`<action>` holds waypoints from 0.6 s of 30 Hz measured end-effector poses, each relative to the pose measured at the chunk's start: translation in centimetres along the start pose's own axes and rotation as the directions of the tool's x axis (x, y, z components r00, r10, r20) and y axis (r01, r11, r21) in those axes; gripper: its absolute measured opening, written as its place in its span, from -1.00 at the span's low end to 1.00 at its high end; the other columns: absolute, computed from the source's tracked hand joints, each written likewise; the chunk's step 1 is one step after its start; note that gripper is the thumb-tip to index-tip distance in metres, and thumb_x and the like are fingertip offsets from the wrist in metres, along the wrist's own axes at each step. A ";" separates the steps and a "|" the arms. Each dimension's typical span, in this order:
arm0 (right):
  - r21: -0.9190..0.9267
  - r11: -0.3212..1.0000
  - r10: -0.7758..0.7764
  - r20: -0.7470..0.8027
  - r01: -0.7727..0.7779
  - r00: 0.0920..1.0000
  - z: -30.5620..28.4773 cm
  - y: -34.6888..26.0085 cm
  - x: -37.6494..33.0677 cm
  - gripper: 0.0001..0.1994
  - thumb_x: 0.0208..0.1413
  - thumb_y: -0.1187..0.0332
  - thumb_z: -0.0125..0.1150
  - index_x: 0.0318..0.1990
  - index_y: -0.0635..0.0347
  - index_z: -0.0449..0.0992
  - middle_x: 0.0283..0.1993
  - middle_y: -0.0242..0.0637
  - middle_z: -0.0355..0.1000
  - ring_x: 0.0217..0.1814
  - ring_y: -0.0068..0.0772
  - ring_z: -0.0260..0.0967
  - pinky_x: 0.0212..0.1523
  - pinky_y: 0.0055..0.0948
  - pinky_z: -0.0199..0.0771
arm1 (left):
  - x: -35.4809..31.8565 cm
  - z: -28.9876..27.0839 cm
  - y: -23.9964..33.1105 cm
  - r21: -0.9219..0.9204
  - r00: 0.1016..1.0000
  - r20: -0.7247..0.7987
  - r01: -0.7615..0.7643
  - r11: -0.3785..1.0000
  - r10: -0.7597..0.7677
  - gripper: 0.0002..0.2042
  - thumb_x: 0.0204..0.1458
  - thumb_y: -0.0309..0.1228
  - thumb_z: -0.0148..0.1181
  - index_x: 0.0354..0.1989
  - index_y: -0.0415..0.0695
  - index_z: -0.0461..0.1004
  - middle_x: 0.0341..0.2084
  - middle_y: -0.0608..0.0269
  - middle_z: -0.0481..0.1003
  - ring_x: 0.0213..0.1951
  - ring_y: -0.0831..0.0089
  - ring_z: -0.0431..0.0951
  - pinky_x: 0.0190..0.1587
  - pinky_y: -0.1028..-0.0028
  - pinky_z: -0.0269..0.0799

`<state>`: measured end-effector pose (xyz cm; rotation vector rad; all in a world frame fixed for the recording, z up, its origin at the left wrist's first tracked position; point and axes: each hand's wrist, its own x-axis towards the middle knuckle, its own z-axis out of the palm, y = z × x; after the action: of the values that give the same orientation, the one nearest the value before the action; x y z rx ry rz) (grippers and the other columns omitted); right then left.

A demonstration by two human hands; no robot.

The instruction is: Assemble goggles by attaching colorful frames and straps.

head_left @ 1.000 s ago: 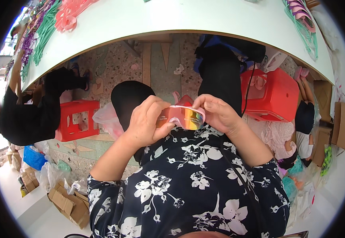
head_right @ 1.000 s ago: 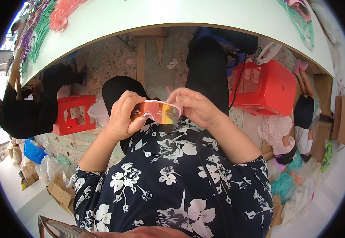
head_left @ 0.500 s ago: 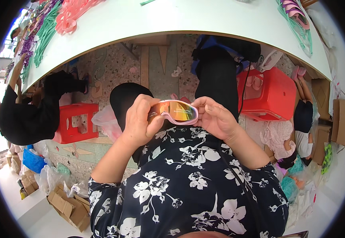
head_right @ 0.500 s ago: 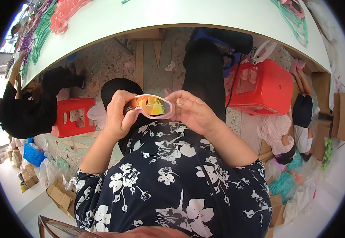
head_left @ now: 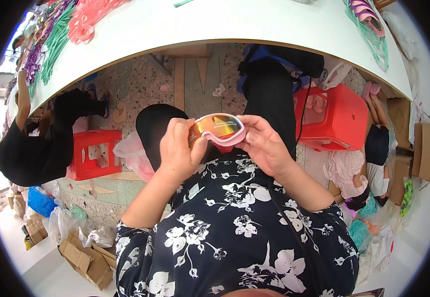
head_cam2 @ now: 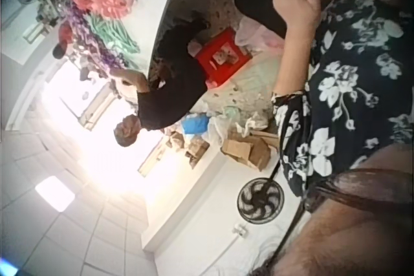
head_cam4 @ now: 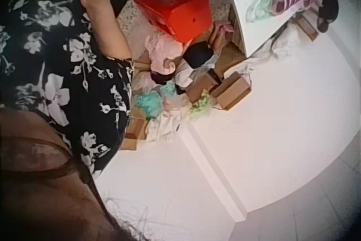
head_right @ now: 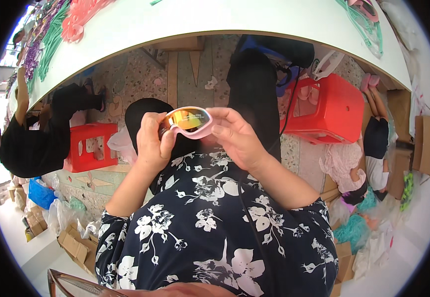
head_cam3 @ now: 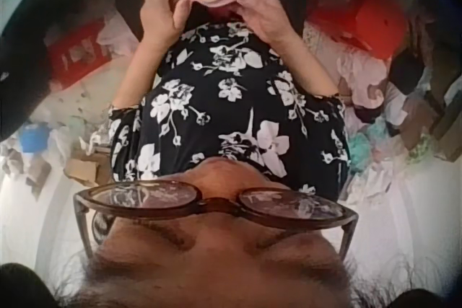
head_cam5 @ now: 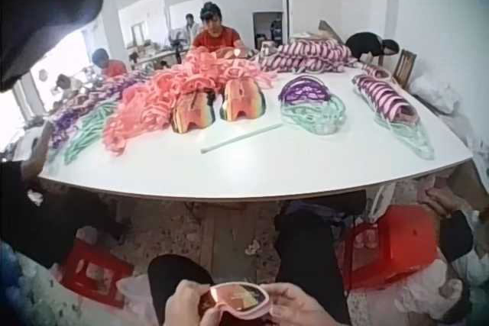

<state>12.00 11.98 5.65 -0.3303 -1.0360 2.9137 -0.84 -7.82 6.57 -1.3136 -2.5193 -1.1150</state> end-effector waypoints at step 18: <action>-0.096 0.983 -0.157 -0.008 0.155 0.988 1.8 0.4 -0.6 -0.22 0.23 0.32 0.18 0.50 0.16 -0.14 0.43 -0.16 0.05 0.47 -0.26 0.05 0.43 -0.20 0.07 | 1.7 4.7 2.1 0.253 0.990 -0.130 0.080 0.964 -0.049 -0.57 -0.01 -0.23 0.34 -0.07 -0.28 0.44 -0.31 0.05 0.43 -0.36 0.16 0.53 -0.39 0.30 0.48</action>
<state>12.18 10.45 6.85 -0.2615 -1.1449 2.7261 0.77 -2.93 5.03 -1.0703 -2.5278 -0.8145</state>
